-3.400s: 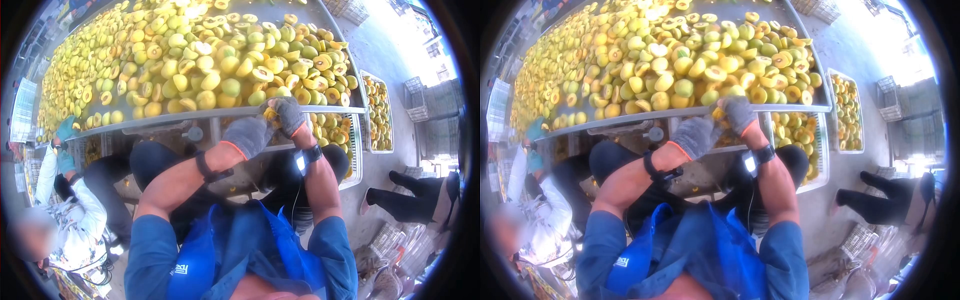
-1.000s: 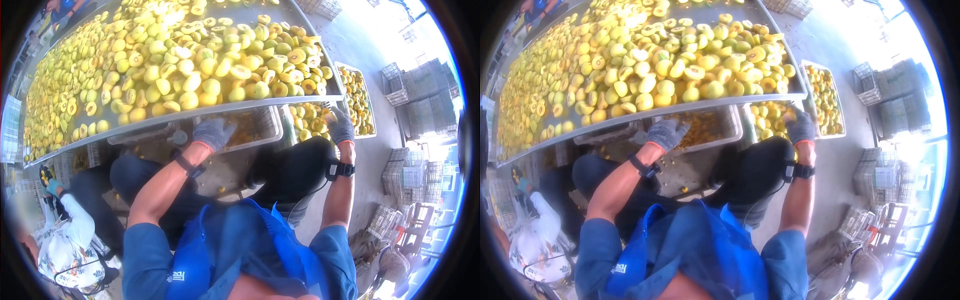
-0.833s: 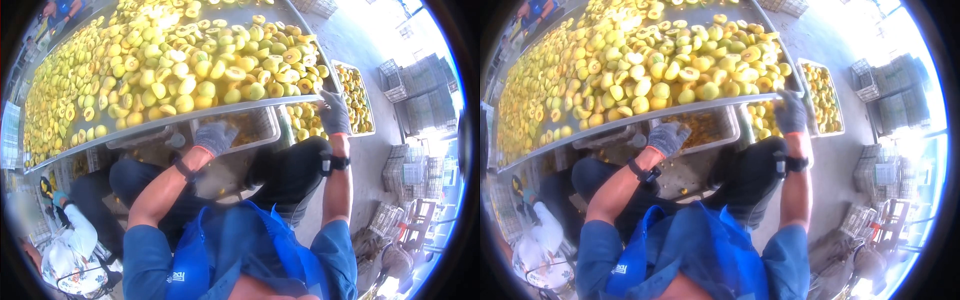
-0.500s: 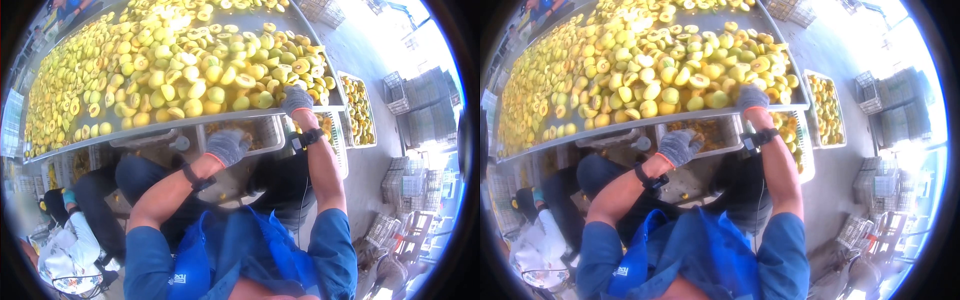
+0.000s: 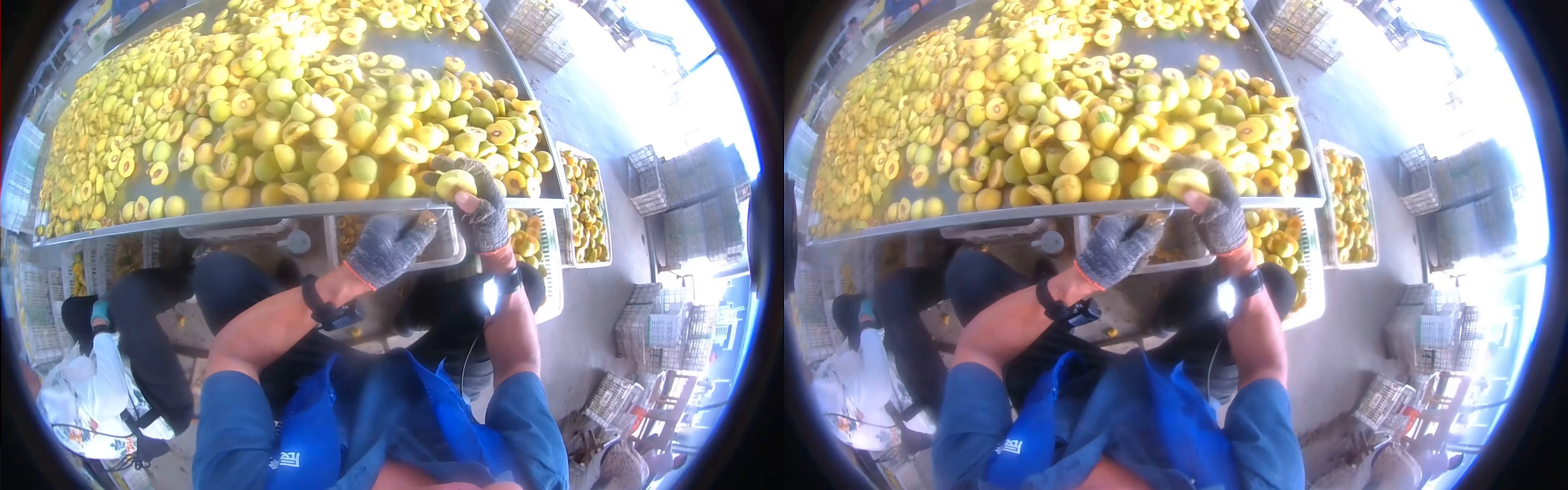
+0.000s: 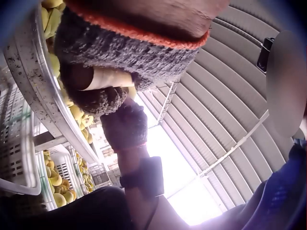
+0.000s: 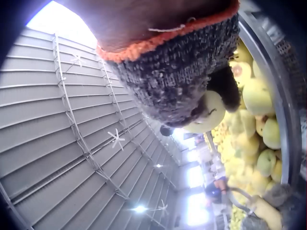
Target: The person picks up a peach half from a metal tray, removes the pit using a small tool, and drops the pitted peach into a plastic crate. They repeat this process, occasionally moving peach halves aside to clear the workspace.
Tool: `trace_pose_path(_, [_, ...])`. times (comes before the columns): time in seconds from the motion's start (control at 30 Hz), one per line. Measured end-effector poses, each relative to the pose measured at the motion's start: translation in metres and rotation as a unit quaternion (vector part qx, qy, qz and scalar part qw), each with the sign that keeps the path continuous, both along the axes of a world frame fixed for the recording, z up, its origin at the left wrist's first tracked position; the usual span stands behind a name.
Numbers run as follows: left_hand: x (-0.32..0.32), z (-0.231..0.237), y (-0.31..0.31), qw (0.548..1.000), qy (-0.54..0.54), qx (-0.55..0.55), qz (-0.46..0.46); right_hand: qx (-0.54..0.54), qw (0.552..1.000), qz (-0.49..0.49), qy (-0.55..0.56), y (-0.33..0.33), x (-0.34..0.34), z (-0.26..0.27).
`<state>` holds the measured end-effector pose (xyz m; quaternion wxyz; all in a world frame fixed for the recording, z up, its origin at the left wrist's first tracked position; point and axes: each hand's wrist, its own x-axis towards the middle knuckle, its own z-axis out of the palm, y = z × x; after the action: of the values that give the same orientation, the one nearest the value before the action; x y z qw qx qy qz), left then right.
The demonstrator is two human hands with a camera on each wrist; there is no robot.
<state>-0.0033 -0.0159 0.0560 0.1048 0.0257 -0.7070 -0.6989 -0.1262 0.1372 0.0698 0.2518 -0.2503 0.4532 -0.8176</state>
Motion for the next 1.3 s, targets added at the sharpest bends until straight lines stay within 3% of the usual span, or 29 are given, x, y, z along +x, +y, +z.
trace_pose_path(0.07, [-0.002,-0.002,0.001,1.0,-0.003,0.0,0.013,0.164,0.965,-0.099,0.182,-0.014,0.007,-0.005])
trace_pose_path(0.13, [-0.005,-0.011,0.001,0.999,-0.015,-0.016,0.025,0.14,0.974,-0.105,0.144,-0.023,0.014,-0.008])
trace_pose_path(0.17, [-0.006,-0.01,0.0,0.999,-0.022,-0.027,0.027,0.034,0.997,-0.061,0.014,-0.025,0.019,-0.009])
trace_pose_path(0.2, [-0.006,-0.008,-0.001,0.998,-0.03,-0.038,0.028,-0.072,0.99,-0.015,-0.117,-0.025,0.021,-0.01])
trace_pose_path(0.23, [-0.008,-0.007,-0.001,0.998,-0.036,-0.049,0.028,-0.021,0.996,-0.03,-0.085,-0.023,0.021,-0.012])
trace_pose_path(0.33, [-0.012,-0.014,0.002,0.996,0.031,-0.067,0.047,-0.035,0.999,-0.004,-0.027,-0.022,0.014,-0.024])
trace_pose_path(0.53, [-0.014,-0.018,0.008,0.999,-0.046,-0.014,0.018,-0.068,0.99,-0.067,-0.109,-0.021,0.009,-0.035])
trace_pose_path(0.63, [-0.013,-0.014,0.016,0.994,0.055,-0.083,0.035,0.109,0.98,-0.136,0.092,-0.009,0.001,-0.03])
trace_pose_path(0.73, [-0.016,-0.021,0.016,0.985,0.068,-0.145,0.062,0.079,0.985,-0.063,-0.139,0.008,-0.012,-0.054])
trace_pose_path(0.93, [-0.016,-0.016,0.012,0.954,0.109,-0.273,0.059,0.133,0.977,-0.049,-0.158,0.007,-0.01,-0.043])
trace_pose_path(1.03, [-0.014,-0.012,0.011,0.946,0.081,-0.31,0.04,0.137,0.98,-0.034,-0.141,0.008,-0.004,-0.034])
trace_pose_path(1.3, [-0.009,-0.024,0.016,0.948,0.06,-0.312,0.034,0.185,0.983,-0.018,-0.008,0.01,0.003,-0.027])
